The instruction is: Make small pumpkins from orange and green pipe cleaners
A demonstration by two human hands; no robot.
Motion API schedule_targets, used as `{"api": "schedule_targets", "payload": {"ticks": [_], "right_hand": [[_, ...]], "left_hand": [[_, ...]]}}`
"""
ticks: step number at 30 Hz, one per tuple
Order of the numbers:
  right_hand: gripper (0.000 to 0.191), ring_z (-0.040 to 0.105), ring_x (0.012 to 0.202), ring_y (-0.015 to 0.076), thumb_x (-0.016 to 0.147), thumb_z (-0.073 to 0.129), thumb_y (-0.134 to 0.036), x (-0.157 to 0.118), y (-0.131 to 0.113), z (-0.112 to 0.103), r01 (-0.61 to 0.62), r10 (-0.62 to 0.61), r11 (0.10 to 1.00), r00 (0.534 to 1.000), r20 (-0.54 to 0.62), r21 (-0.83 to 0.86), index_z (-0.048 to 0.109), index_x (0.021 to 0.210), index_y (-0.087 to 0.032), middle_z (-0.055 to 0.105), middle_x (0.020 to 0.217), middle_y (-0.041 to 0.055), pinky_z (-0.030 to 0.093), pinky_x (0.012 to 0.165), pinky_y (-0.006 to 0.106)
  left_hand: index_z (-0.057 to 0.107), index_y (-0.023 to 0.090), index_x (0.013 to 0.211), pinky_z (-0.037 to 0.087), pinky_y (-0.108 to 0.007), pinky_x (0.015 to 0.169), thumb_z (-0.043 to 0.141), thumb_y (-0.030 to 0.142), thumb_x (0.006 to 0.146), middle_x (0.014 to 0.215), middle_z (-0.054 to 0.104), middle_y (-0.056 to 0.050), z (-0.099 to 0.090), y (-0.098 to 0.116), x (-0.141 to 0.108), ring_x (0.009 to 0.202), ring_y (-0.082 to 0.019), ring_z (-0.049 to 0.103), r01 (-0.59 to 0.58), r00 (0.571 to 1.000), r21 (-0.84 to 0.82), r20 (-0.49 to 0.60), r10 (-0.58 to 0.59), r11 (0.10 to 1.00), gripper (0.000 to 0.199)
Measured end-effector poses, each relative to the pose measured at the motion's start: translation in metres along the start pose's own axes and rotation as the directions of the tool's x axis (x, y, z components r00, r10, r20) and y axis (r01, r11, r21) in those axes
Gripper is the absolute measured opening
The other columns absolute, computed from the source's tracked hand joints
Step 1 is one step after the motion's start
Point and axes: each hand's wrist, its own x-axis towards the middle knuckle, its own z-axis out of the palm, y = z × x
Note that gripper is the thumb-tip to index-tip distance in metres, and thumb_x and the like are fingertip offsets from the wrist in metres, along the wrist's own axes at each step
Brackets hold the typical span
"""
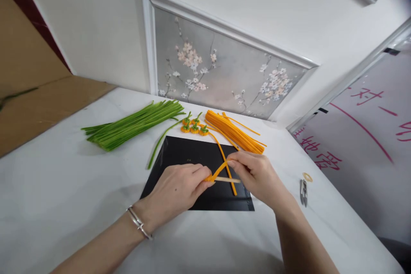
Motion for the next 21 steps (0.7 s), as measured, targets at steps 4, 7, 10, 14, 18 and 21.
{"api": "schedule_targets", "payload": {"ticks": [4,7,10,14,18,21], "right_hand": [[0.017,0.060,0.069,0.0133,0.094,0.051,-0.024,0.003,0.005,0.000,-0.019,0.018,0.999,1.000,0.014,0.042,0.066,0.089,-0.020,0.067,0.078,0.0010,0.044,0.064,0.023],[0.016,0.060,0.071,0.0132,0.094,0.052,-0.024,0.004,0.009,0.002,-0.030,0.028,0.998,0.999,0.028,0.061,0.066,0.091,-0.021,0.068,0.080,0.0006,0.045,0.067,0.023],[0.017,0.060,0.072,0.0134,0.095,0.051,-0.025,0.005,0.014,0.005,-0.040,0.037,0.997,0.998,0.059,0.063,0.067,0.090,-0.021,0.068,0.080,0.0006,0.045,0.068,0.024],[0.023,0.058,0.070,0.0131,0.097,0.047,-0.029,0.005,0.017,0.010,-0.040,0.034,0.998,0.987,0.157,0.039,0.066,0.089,-0.019,0.066,0.077,0.0007,0.043,0.065,0.024],[0.030,0.049,0.059,0.0105,0.098,0.042,-0.028,0.005,0.014,0.012,-0.012,0.008,1.000,0.973,0.232,0.013,0.060,0.077,-0.018,0.055,0.064,-0.0023,0.036,0.056,0.022],[0.028,0.045,0.056,0.0091,0.097,0.043,-0.025,0.003,0.012,0.014,-0.008,0.000,1.000,0.967,0.255,0.028,0.057,0.074,-0.018,0.050,0.061,-0.0039,0.034,0.054,0.021]], "left_hand": [[0.052,0.020,0.078,0.034,-0.028,0.057,0.042,0.030,0.096,0.072,0.059,0.002,-0.003,0.003,0.000,0.063,-0.015,0.054,-0.015,0.999,-0.002,-0.029,0.015,1.000,0.023],[0.053,0.020,0.078,0.033,-0.028,0.056,0.041,0.031,0.097,0.070,0.058,0.003,-0.005,0.005,0.000,0.062,-0.014,0.052,-0.048,0.996,-0.009,-0.069,0.047,0.999,0.025],[0.054,0.020,0.078,0.032,-0.029,0.056,0.041,0.031,0.097,0.068,0.057,0.003,-0.005,0.005,-0.001,0.061,-0.014,0.050,-0.079,0.990,-0.006,-0.118,0.078,0.997,0.026],[0.055,0.019,0.077,0.031,-0.029,0.055,0.042,0.030,0.097,0.065,0.055,0.003,-0.006,0.005,-0.001,0.059,-0.014,0.046,-0.093,0.983,0.006,-0.159,0.092,0.996,0.026],[0.057,0.020,0.077,0.031,-0.029,0.055,0.042,0.029,0.097,0.065,0.056,0.003,-0.006,0.006,-0.002,0.059,-0.014,0.046,-0.110,0.977,-0.001,-0.185,0.108,0.994,0.026],[0.058,0.020,0.080,0.033,-0.029,0.056,0.041,0.031,0.098,0.067,0.059,0.002,-0.005,0.006,-0.002,0.060,-0.015,0.048,-0.105,0.972,0.004,-0.211,0.104,0.994,0.027]]}}
